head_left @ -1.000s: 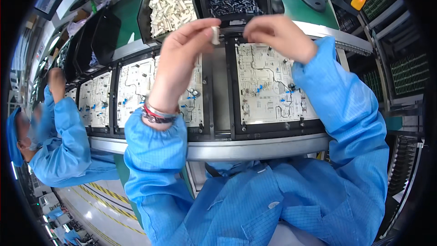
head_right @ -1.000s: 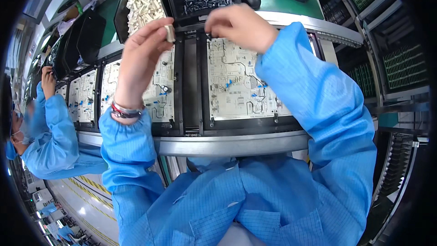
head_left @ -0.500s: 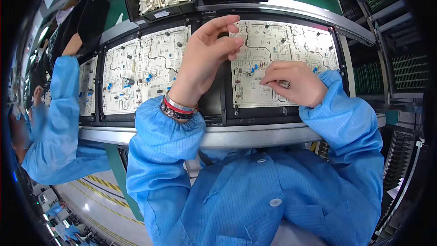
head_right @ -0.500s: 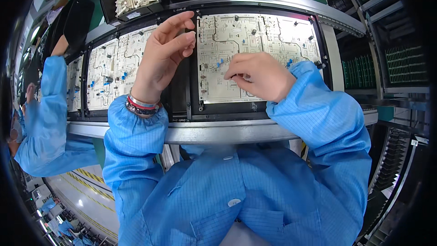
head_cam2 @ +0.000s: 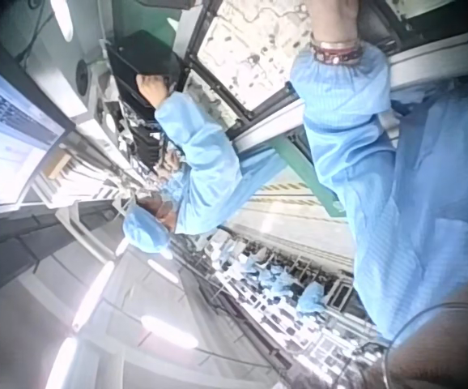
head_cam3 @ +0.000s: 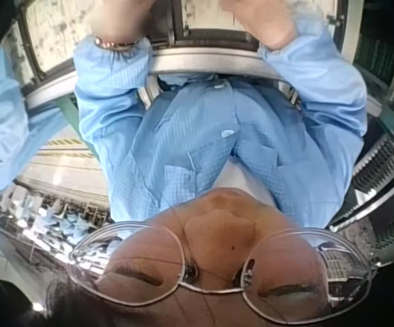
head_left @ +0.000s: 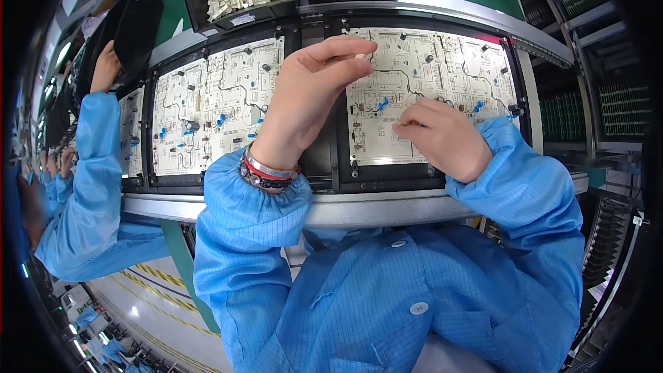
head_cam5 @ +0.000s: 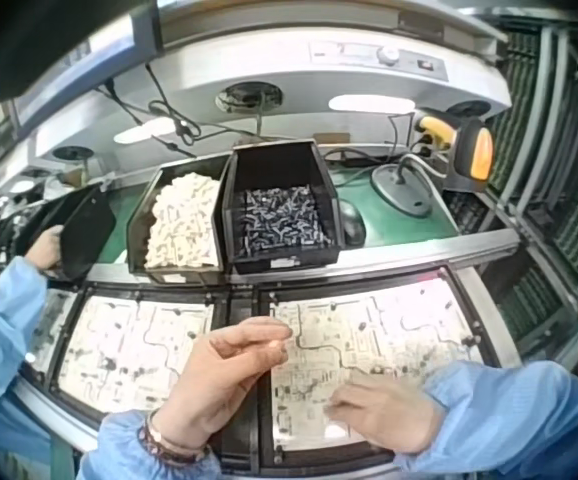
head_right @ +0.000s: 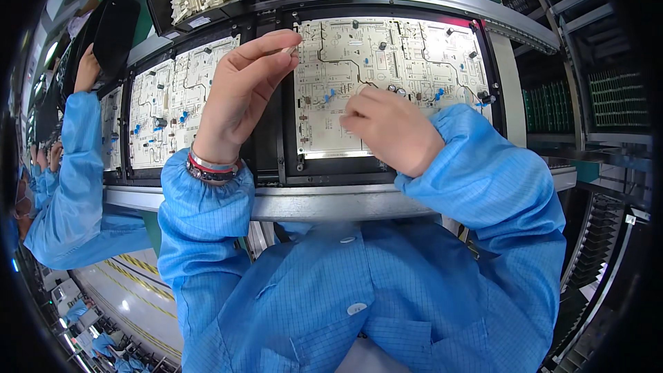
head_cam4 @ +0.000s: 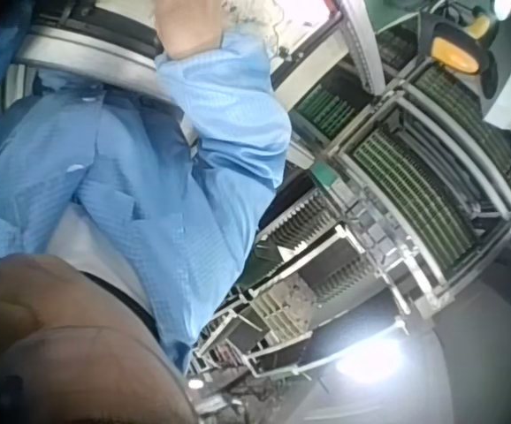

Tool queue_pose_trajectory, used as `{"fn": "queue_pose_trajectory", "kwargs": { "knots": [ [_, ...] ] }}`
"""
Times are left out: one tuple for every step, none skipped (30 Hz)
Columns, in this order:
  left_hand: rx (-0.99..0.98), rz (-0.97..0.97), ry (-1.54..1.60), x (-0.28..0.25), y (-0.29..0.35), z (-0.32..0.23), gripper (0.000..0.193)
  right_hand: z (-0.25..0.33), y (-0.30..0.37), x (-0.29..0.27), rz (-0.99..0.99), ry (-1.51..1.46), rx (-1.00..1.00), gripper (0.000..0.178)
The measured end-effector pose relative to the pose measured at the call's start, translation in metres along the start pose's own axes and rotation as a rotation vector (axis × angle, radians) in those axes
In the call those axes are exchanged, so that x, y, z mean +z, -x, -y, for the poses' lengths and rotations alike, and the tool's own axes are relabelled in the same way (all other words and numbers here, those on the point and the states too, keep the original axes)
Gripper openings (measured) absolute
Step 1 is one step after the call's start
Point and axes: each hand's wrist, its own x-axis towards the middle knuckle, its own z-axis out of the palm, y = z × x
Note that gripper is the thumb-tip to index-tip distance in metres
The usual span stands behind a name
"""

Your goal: Assemble small electronic components onto circuit boards and scan barcodes for tracking.

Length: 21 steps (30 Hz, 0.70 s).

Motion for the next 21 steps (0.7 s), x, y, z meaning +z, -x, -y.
{"fn": "queue_pose_trajectory", "kwargs": {
  "knots": [
    [0.011, 0.004, -0.029, 0.0, -0.001, 0.0, 0.025, 0.002, 0.001, -0.003, 0.044, 0.1, -0.023, 0.022],
    [0.022, 0.006, -0.058, 0.001, -0.001, -0.001, 0.026, 0.0, -0.001, -0.009, 0.041, 0.1, -0.02, 0.022],
    [0.018, 0.009, -0.064, 0.005, 0.0, -0.003, 0.026, -0.003, -0.003, -0.018, 0.109, 0.106, -0.003, 0.025],
    [0.003, 0.009, -0.035, 0.01, 0.002, -0.006, 0.024, -0.008, -0.008, -0.029, 0.176, 0.111, 0.014, 0.029],
    [-0.01, 0.006, -0.004, 0.014, 0.002, -0.008, 0.023, -0.014, -0.02, -0.051, 0.145, 0.099, 0.007, 0.03],
    [-0.013, 0.022, -0.008, 0.018, -0.001, -0.007, 0.023, -0.022, -0.033, -0.076, 0.109, 0.098, 0.014, 0.032],
    [-0.018, 0.045, -0.065, 0.02, -0.003, -0.003, 0.023, -0.04, -0.053, -0.084, -0.143, 0.077, -0.101, 0.029],
    [-0.024, 0.086, -0.115, 0.026, -0.008, 0.0, 0.023, -0.051, -0.072, -0.094, -0.396, 0.072, -0.2, 0.028],
    [-0.008, 0.106, -0.223, 0.033, -0.011, 0.003, 0.022, -0.043, -0.092, -0.112, -0.355, 0.053, -0.177, 0.021],
    [-0.015, 0.123, -0.23, 0.041, -0.015, 0.005, 0.022, -0.034, -0.109, -0.127, -0.32, 0.039, -0.148, 0.018],
    [0.08, 0.237, -0.417, 0.059, -0.028, 0.009, 0.021, -0.05, -0.116, -0.138, -0.319, 0.127, -0.163, 0.02],
    [0.15, 0.241, -0.619, 0.053, -0.032, 0.019, 0.02, -0.071, -0.149, -0.116, -0.294, 0.125, -0.247, 0.021],
    [0.268, 0.22, -0.632, 0.055, -0.037, 0.027, 0.021, -0.069, -0.172, -0.104, -0.143, 0.293, -0.127, 0.019],
    [0.268, 0.268, -0.625, 0.066, -0.048, 0.033, 0.021, -0.074, -0.175, -0.109, 0.008, 0.486, 0.036, 0.016],
    [0.335, 0.222, -0.871, 0.066, -0.052, 0.037, 0.021, -0.036, -0.159, -0.111, 0.048, 0.665, 0.242, 0.015],
    [0.403, 0.174, -1.117, 0.065, -0.057, 0.043, 0.022, 0.001, -0.144, -0.114, 0.092, 0.841, 0.451, 0.014],
    [0.434, 0.174, -1.109, 0.065, -0.061, 0.052, 0.024, -0.011, -0.139, -0.113, 0.079, 0.833, 0.459, 0.014],
    [0.431, 0.187, -1.112, 0.066, -0.063, 0.053, 0.024, -0.02, -0.145, -0.107, 0.088, 0.828, 0.442, 0.013],
    [0.331, 0.202, -1.138, 0.066, -0.063, 0.054, 0.025, -0.028, -0.144, -0.101, 0.097, 0.823, 0.425, 0.013],
    [0.237, 0.228, -1.16, 0.07, -0.064, 0.054, 0.025, -0.039, -0.144, -0.098, 0.106, 0.824, 0.418, 0.012],
    [0.305, 0.241, -1.203, 0.07, -0.065, 0.056, 0.027, -0.051, -0.148, -0.094, 0.117, 0.821, 0.403, 0.013]
  ]
}}
